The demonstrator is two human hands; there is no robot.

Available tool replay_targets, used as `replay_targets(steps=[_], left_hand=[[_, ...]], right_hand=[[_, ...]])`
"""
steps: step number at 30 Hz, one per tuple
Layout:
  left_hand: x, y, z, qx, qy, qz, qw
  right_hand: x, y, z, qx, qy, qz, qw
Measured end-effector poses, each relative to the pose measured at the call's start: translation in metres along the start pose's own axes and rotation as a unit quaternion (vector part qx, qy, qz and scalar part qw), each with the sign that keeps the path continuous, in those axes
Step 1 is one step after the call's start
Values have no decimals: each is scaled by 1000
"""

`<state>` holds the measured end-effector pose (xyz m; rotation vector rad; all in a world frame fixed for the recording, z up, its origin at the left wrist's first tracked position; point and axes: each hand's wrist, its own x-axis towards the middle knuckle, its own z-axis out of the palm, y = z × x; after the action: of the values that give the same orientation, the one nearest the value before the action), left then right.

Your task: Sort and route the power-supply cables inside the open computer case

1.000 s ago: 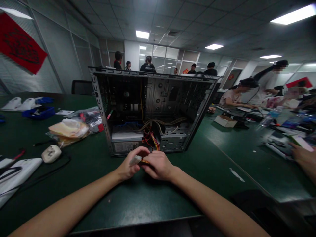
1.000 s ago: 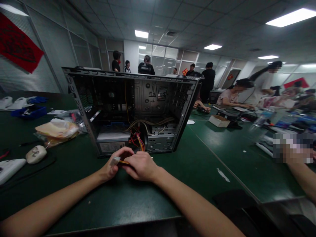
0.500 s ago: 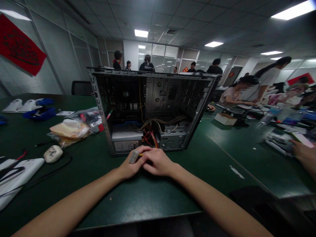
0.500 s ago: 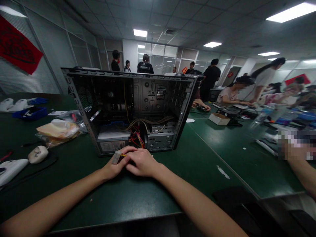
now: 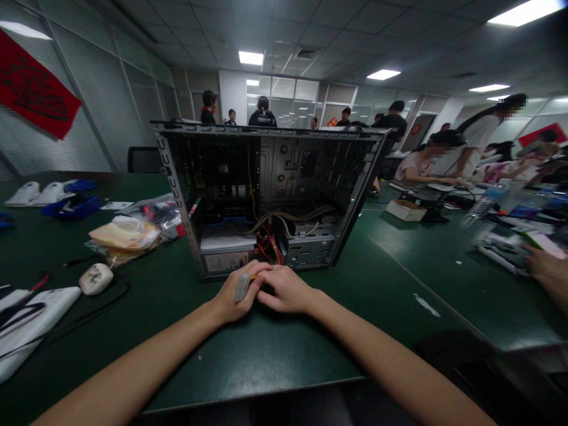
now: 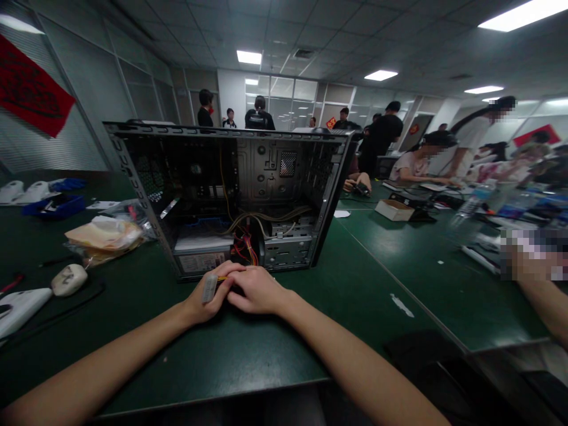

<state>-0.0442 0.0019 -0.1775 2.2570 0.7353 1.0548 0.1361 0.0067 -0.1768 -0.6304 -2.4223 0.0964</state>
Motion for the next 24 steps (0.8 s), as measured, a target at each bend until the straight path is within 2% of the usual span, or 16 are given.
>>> replay_targets(steps=[4,11,14,19,22,24], left_hand=[[-1,0,0,32,10,26,999],[-4,7,1,-1,72,79,994],[-5,8,1,-25,81,102,991],[-6,4,2,-22,31,124,992],[-6,1,3,14,1,115,993],[-6,0,3,26,2,113,993]], right_hand=[[-1,4,0,-62,2,-42,997],[2,9,0,-166,48,-126,977],[2,9,1,-197,64,-137,969],[1,7,16,-188,98,-127,969],[1,5,27,-192,71,-127,971],[1,4,29,-196,41,-121,972]])
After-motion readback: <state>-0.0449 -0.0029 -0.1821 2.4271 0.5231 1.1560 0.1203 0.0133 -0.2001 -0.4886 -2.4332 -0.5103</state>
